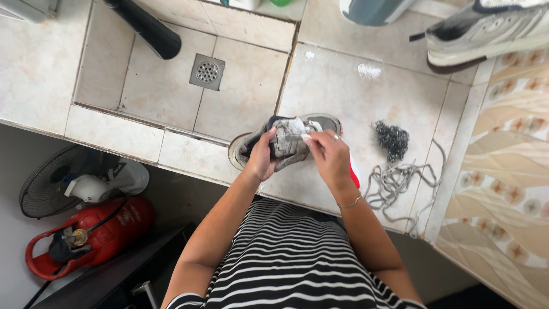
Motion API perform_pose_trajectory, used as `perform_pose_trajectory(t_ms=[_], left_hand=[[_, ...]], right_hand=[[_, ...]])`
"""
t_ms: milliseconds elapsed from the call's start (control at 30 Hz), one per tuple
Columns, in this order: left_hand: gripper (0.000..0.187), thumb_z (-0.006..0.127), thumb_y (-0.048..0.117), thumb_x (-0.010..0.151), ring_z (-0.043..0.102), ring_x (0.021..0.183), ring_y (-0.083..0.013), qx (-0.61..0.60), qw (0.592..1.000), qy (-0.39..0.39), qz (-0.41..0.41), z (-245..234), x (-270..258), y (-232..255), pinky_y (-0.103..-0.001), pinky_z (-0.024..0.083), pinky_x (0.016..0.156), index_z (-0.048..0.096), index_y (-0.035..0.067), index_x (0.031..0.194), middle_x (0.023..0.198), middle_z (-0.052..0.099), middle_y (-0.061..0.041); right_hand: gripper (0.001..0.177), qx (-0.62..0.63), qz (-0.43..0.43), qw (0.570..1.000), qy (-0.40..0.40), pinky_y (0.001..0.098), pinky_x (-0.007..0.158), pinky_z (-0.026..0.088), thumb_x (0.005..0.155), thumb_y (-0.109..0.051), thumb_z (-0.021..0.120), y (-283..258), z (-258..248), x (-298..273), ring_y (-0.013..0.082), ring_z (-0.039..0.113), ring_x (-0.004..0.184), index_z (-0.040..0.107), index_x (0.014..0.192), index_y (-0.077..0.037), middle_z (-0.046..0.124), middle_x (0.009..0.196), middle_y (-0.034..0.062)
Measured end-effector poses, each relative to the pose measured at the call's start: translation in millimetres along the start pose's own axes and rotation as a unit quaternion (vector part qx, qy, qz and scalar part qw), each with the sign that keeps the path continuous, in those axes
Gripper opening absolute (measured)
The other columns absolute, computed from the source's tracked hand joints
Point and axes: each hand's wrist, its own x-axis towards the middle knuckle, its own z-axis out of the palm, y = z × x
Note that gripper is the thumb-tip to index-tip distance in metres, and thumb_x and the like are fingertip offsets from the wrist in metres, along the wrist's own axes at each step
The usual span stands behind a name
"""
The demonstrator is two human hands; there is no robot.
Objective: The person cleans a shoe in a sink by rinsing it with water and scrubbing the exterior and interior with a toothbrush.
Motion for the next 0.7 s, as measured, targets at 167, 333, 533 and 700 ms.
perform_pose_trajectory(t_ms=[167,333,533,700], left_hand=[[0.045,0.044,0.037,0.103,0.067,0.112,-0.0249,0.010,0.999,0.031,-0.028,-11,6,-4,-0.046,0.049,0.100,0.059,0.003,0.130,0.125,0.068,-0.013],[0.046,0.043,0.030,0.102,0.067,0.116,-0.0267,-0.028,0.999,-0.011,-0.024,-18,9,-6,-0.044,0.049,0.107,0.059,-0.001,0.131,0.126,0.068,-0.014],[0.045,0.043,0.030,0.102,0.066,0.117,-0.0251,-0.023,0.999,-0.003,-0.027,-21,12,-8,-0.044,0.048,0.109,0.059,-0.001,0.131,0.127,0.068,-0.013],[0.044,0.044,0.029,0.102,0.065,0.117,-0.0260,-0.013,1.000,-0.013,-0.017,-33,19,-20,-0.044,0.048,0.108,0.060,-0.001,0.130,0.127,0.067,-0.014]], right_hand=[[0.020,0.067,0.004,0.997,-0.049,0.0288,0.057,0.051,0.089,-0.012,0.080,-12,16,-13,0.0161,0.066,0.062,0.071,0.104,-0.003,0.069,0.078,0.0104],[0.018,0.062,0.061,0.995,-0.055,0.0285,0.054,0.050,0.091,-0.013,0.079,-5,23,-4,0.0166,0.066,0.058,0.068,0.100,-0.002,0.069,0.071,0.0093],[0.021,0.074,0.089,0.993,-0.031,0.0249,0.061,0.055,0.093,-0.016,0.078,14,5,5,0.0092,0.071,0.067,0.066,0.101,0.000,0.074,0.079,0.0068],[0.021,0.076,0.121,0.988,-0.058,0.0258,0.059,0.051,0.094,-0.015,0.076,3,-3,22,0.0091,0.063,0.067,0.068,0.105,0.001,0.073,0.078,0.0088]])
